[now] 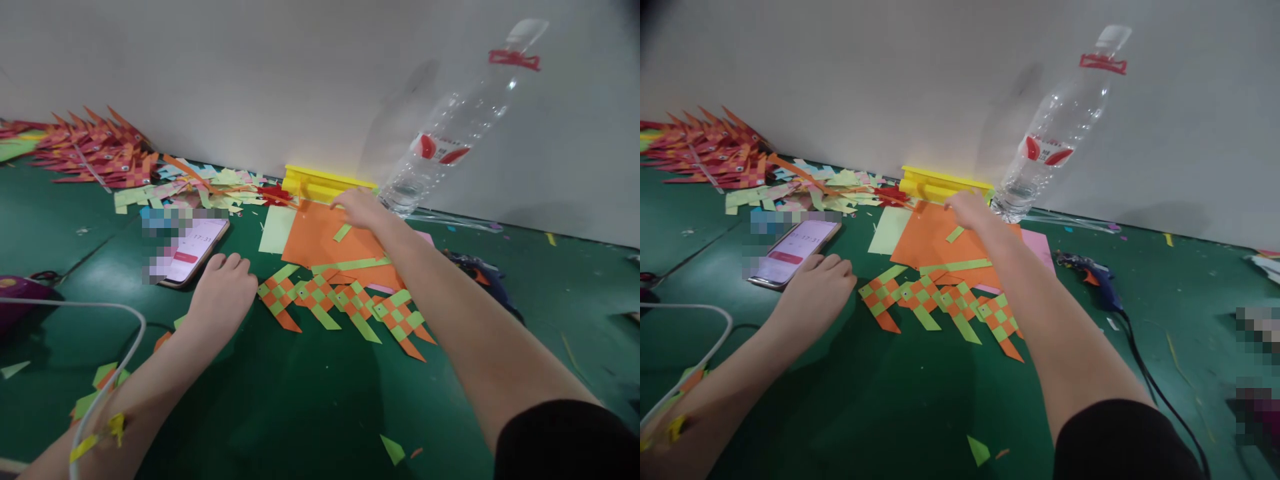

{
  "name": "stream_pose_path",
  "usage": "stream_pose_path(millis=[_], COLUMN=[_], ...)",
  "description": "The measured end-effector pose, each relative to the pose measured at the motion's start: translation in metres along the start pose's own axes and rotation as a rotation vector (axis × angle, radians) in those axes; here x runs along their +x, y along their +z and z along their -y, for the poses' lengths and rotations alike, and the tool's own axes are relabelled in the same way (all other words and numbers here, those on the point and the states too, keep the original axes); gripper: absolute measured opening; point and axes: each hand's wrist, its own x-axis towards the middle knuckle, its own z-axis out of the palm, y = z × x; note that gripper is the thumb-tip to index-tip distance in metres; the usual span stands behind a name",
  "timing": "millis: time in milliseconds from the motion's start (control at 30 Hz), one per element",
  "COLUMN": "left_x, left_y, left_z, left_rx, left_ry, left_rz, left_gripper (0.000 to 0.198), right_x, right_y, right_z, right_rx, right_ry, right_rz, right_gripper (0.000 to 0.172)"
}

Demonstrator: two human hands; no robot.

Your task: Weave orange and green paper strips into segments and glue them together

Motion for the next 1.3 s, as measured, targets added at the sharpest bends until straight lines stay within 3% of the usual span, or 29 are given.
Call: stream_pose_path(millis=[200, 467, 600, 733, 833, 933, 1200, 1300], left_x=[-0.001, -0.001, 0.0, 0.0, -0.001, -0.002, -0.001, -0.001], left_y=[0.001, -0.004, -0.004, -0.001, 0.0, -0.001, 0.002, 0.001], left_z=[0.001, -0.001, -0.001, 0.0, 0.0, 0.0, 0.0, -0.001], left_rx=[0.03, 0.007, -0.002, 0.01, 0.015, -0.001, -0.02, -0.026], left_ry=[0.019, -0.008, -0.026, -0.015, -0.009, -0.001, -0.017, -0.023], left_rz=[-0.028, 0.075, 0.113, 0.113, 0.091, 0.076, 0.052, 0.061], left_gripper=[0.031, 0.031, 0.03, 0.029, 0.03, 0.032, 0.03, 0.03], right_x=[-0.022, -0.03, -0.026, -0.02, -0.019, -0.024, -0.048, -0.045], right_y=[0.005, -0.013, -0.026, -0.036, -0.041, -0.044, -0.046, -0.042], right_z=[-0.016, 0.009, 0.023, 0.032, 0.037, 0.045, 0.074, 0.078], right_rx=[-0.135, -0.197, -0.168, 0.117, 0.466, 0.544, 0.258, 0.235], right_ry=[-0.009, 0.041, 0.152, 0.294, 0.127, 0.0, -0.139, -0.126], right_rz=[0.151, 0.195, 0.15, 0.018, -0.111, -0.092, 0.17, 0.176], right_gripper=[0.015, 0.015, 0.027, 0.032, 0.061, 0.077, 0.039, 0.034])
